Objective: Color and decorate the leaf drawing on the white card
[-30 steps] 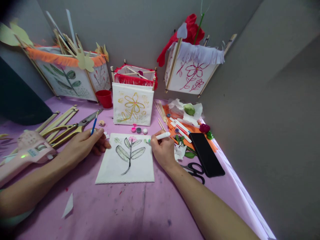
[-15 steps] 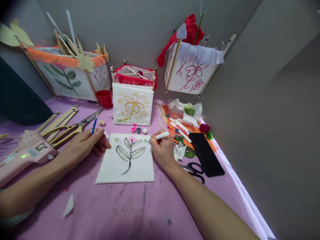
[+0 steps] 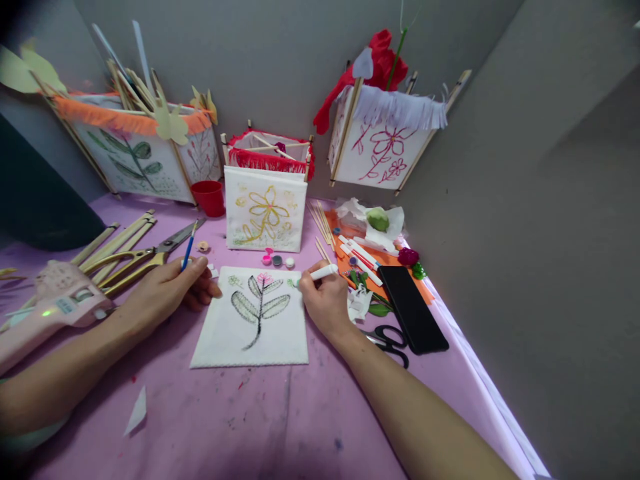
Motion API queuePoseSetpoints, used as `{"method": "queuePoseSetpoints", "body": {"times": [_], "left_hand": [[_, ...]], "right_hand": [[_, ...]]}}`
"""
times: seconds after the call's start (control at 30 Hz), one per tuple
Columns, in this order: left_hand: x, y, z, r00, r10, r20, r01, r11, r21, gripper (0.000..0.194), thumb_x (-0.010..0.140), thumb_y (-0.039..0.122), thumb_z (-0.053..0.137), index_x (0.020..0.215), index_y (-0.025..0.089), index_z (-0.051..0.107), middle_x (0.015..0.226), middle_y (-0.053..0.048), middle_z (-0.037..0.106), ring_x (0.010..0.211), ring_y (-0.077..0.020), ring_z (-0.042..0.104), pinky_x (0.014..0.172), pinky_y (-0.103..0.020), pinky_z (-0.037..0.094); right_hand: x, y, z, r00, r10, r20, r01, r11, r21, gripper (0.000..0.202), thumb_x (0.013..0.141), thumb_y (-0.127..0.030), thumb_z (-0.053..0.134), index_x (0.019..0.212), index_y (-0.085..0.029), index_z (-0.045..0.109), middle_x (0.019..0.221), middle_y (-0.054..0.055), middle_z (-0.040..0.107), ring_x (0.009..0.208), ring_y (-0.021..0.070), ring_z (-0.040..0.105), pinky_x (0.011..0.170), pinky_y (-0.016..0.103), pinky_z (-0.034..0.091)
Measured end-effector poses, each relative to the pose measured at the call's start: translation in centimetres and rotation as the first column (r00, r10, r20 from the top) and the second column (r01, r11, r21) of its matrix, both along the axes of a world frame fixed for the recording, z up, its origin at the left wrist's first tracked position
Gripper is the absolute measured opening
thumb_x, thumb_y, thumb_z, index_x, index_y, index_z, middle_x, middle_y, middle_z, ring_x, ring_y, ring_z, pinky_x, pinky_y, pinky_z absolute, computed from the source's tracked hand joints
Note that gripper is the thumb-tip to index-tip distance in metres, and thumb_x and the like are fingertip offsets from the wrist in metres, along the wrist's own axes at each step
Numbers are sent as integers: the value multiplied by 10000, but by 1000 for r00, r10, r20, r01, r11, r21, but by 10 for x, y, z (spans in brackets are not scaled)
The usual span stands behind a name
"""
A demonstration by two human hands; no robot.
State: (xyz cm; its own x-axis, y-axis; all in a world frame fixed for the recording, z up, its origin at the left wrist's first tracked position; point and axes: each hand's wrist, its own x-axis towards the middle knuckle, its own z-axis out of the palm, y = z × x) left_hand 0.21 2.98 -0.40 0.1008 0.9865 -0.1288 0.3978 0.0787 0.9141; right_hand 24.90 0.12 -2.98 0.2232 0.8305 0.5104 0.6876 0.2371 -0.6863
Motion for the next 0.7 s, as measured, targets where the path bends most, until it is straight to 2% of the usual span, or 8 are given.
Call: {"method": "queuePoseSetpoints", "body": {"times": [0.23,0.43,0.7], "left_hand": [[0,1,-2,1000,-18,-1,18,1000,15,437,812,584,407,747,165,510,693,-76,692,519,-158,601,455,-266,475],[0,0,-1,1000,-16,5,16,1000,6,444,805,590,412,744,163,516,694,-78,693,515,-157,599,463,-271,478],[1,-1,1,1000,-1,16,1,1000,2,410,789,573,443,734,172,514,674,-72,695,508,-158,602,451,-264,472]], "right_hand": [[0,-1,0,999,11,-41,-11,1000,2,161,774,-242,515,624,-193,486,480,-60,452,452,99,424,492,225,341],[2,1,-1,987,-55,-149,60,998,32,155,774,-234,508,630,-193,470,514,-62,440,494,102,427,523,231,351],[3,1,0,971,-67,-230,74,997,22,155,791,-266,505,660,-187,484,531,-55,450,513,107,423,541,237,360]]}}
